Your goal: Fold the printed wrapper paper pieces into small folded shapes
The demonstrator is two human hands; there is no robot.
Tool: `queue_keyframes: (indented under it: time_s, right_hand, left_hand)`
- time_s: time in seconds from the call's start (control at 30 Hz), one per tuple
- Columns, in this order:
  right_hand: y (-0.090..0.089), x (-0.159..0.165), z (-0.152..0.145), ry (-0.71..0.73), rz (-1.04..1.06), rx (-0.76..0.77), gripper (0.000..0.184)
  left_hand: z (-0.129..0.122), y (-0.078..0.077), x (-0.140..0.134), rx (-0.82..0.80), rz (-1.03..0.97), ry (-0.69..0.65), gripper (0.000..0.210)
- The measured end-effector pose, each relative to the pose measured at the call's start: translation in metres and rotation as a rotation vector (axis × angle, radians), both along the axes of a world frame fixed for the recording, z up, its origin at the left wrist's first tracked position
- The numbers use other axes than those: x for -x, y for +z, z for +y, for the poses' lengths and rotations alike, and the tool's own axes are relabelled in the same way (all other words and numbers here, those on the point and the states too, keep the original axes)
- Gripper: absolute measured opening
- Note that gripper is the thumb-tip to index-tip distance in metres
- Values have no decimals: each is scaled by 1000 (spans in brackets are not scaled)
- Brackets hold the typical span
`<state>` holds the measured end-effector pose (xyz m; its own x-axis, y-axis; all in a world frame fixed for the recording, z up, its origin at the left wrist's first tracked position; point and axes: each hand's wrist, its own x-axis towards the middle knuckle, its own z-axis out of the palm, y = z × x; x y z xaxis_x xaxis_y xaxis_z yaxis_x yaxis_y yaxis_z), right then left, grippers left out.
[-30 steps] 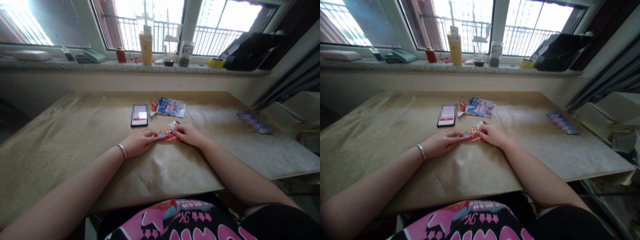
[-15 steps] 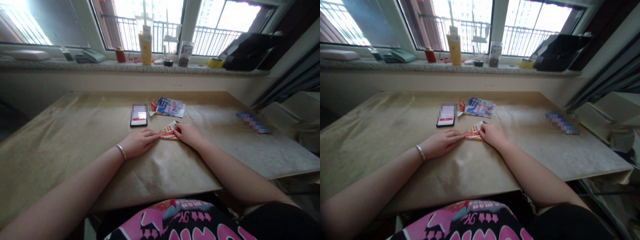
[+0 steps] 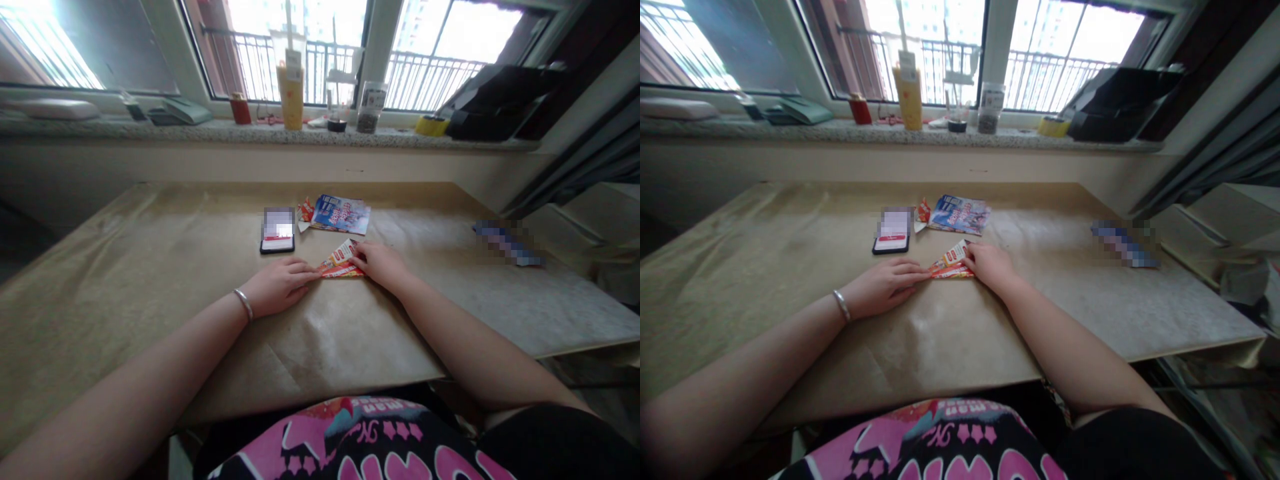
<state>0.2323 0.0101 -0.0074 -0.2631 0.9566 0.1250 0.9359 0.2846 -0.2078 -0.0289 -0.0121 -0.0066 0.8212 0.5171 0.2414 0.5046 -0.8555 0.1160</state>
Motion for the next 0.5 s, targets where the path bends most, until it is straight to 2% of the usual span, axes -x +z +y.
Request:
queue_keyframes:
  time_s: [0.5]
  right_hand:
    - [-6, -8, 7, -6, 61, 37, 16]
  left_hand:
    - [1, 0, -1, 33, -53, -29, 35]
